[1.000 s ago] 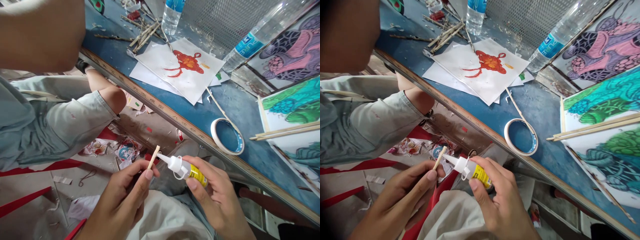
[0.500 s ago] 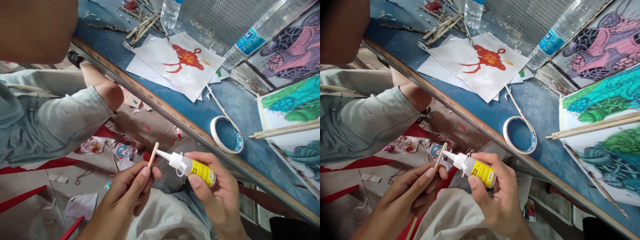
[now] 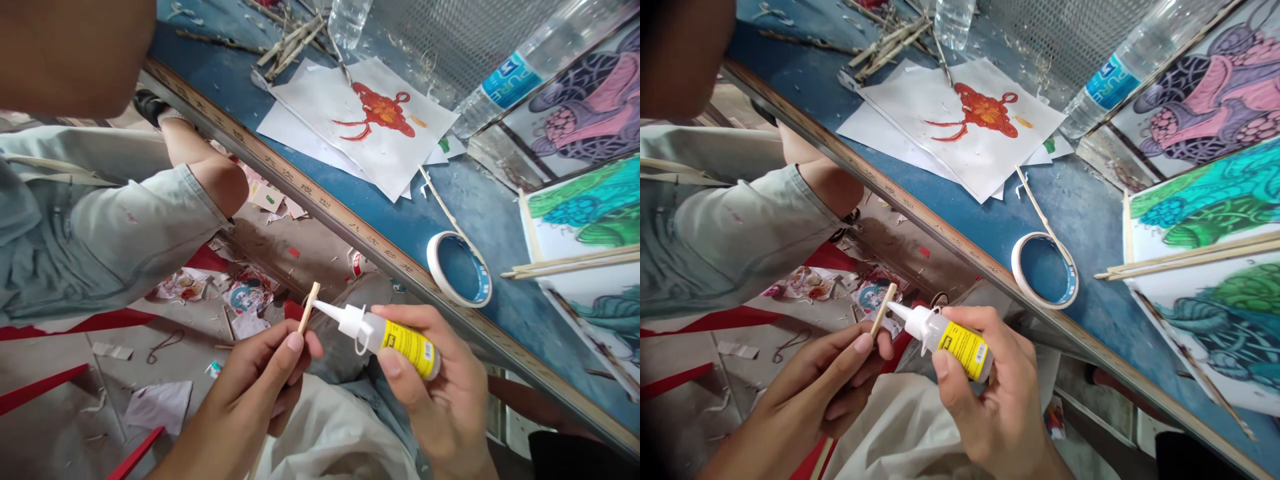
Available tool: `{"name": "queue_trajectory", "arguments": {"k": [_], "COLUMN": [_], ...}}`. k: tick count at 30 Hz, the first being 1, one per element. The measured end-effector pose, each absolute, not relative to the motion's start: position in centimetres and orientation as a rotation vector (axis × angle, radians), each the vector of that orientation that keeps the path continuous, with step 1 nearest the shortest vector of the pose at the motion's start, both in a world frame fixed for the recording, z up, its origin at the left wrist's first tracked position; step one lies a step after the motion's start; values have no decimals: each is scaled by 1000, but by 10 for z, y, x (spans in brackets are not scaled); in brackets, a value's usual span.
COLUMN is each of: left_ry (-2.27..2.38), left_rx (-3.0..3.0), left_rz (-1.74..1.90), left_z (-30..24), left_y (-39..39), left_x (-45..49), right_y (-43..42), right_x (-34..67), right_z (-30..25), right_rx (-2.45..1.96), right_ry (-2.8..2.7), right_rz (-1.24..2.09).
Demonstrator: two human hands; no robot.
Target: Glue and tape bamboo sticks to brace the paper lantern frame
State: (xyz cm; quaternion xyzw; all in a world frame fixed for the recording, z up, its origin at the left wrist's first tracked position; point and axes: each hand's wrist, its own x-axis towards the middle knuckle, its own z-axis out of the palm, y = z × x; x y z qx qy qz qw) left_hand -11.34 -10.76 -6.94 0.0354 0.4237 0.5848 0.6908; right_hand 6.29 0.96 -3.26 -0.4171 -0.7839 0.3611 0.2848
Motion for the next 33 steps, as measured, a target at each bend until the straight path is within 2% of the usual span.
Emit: {"name": "queue_trajectory", "arguments": {"k": [13, 33], "left_ry": [959, 952], "left_rx": [47, 13], "left_rz": [1316, 1274], "left_z": [-72, -72], "left_y": [-109, -109], "left_x": [-108, -110], "right_y": [8, 7], "right_x": [56, 63], "right_z": [-30, -32], "right_rx": [-1087, -1071], "right_ry": [-2028, -2077], "right_rz": [1077, 1004]}}
